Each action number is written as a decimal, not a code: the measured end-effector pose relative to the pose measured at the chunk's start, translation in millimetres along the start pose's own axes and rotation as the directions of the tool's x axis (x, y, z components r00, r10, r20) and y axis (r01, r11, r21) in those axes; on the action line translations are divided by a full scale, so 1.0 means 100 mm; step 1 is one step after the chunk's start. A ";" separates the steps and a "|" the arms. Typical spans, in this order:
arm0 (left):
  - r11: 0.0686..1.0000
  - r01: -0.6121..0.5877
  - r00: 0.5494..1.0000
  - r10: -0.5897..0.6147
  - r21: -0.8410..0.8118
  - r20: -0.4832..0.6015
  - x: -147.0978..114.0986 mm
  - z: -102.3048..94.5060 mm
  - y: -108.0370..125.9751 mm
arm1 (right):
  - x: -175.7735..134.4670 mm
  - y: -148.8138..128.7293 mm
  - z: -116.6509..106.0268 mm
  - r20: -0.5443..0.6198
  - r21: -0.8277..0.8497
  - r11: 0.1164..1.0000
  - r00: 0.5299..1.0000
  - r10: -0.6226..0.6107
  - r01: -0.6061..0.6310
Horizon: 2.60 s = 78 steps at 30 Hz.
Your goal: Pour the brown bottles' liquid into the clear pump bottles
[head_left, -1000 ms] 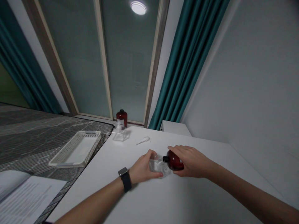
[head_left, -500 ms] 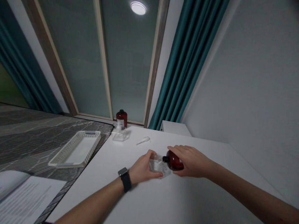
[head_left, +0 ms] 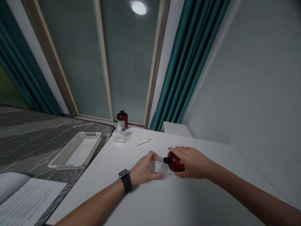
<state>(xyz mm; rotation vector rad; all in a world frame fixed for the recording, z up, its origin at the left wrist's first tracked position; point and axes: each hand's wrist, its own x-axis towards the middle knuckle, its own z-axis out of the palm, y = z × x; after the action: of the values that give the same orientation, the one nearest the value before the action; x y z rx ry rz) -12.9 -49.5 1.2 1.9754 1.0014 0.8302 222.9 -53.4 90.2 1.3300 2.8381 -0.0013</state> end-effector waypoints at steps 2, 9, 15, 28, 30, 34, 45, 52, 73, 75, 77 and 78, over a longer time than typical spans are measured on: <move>1.000 0.000 1.000 0.000 0.000 0.002 0.00 0.00 0.00 | 0.00 -0.01 -0.01 0.010 0.000 1.000 1.000 0.006 -0.006; 1.000 -0.003 1.000 0.003 -0.004 -0.003 0.00 -0.01 0.01 | 0.01 -0.03 -0.04 0.033 -0.013 1.000 0.999 0.016 -0.015; 1.000 -0.008 1.000 0.008 -0.002 -0.008 0.00 0.00 -0.01 | 0.01 -0.04 -0.07 0.054 -0.006 1.000 0.998 0.029 -0.029; 1.000 0.000 1.000 0.000 0.001 -0.007 0.00 0.00 0.01 | 0.02 -0.04 -0.07 0.048 0.001 1.000 0.999 0.022 -0.023; 1.000 0.001 1.000 -0.001 0.000 -0.005 0.00 0.00 0.00 | 0.02 -0.04 -0.07 0.053 -0.002 1.000 0.998 0.024 -0.024; 1.000 0.001 1.000 -0.001 0.008 -0.002 0.00 0.00 0.01 | 0.01 -0.04 -0.07 0.059 -0.002 1.000 0.998 0.028 -0.028; 1.000 -0.012 1.000 0.012 -0.002 -0.003 0.00 0.01 -0.02 | 0.02 -0.04 -0.07 0.055 0.002 1.000 0.998 0.027 -0.028; 1.000 -0.006 1.000 0.007 0.010 -0.004 0.00 0.00 0.00 | 0.02 -0.02 -0.06 0.045 0.001 1.000 0.999 0.011 -0.011; 1.000 0.005 1.000 -0.005 -0.002 0.003 -0.01 -0.01 0.03 | 0.03 -0.05 -0.11 0.069 -0.025 1.000 0.998 0.005 -0.003; 1.000 0.006 1.000 -0.006 -0.002 0.003 -0.01 -0.01 0.03 | 0.03 -0.05 -0.11 0.075 -0.026 1.000 0.997 0.010 -0.008; 1.000 0.007 1.000 -0.007 -0.001 0.000 -0.01 -0.01 0.04 | 0.03 -0.05 -0.11 0.082 -0.025 1.000 0.997 0.014 -0.012; 1.000 0.007 1.000 -0.007 -0.001 -0.002 -0.01 -0.01 0.03 | 0.03 -0.05 -0.11 0.085 -0.026 1.000 0.996 0.015 -0.012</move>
<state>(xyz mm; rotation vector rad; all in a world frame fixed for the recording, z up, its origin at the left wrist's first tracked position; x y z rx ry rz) -13.0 -51.1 4.5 1.9699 1.0081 0.8285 217.5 -54.5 101.4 1.3111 2.7492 -0.0216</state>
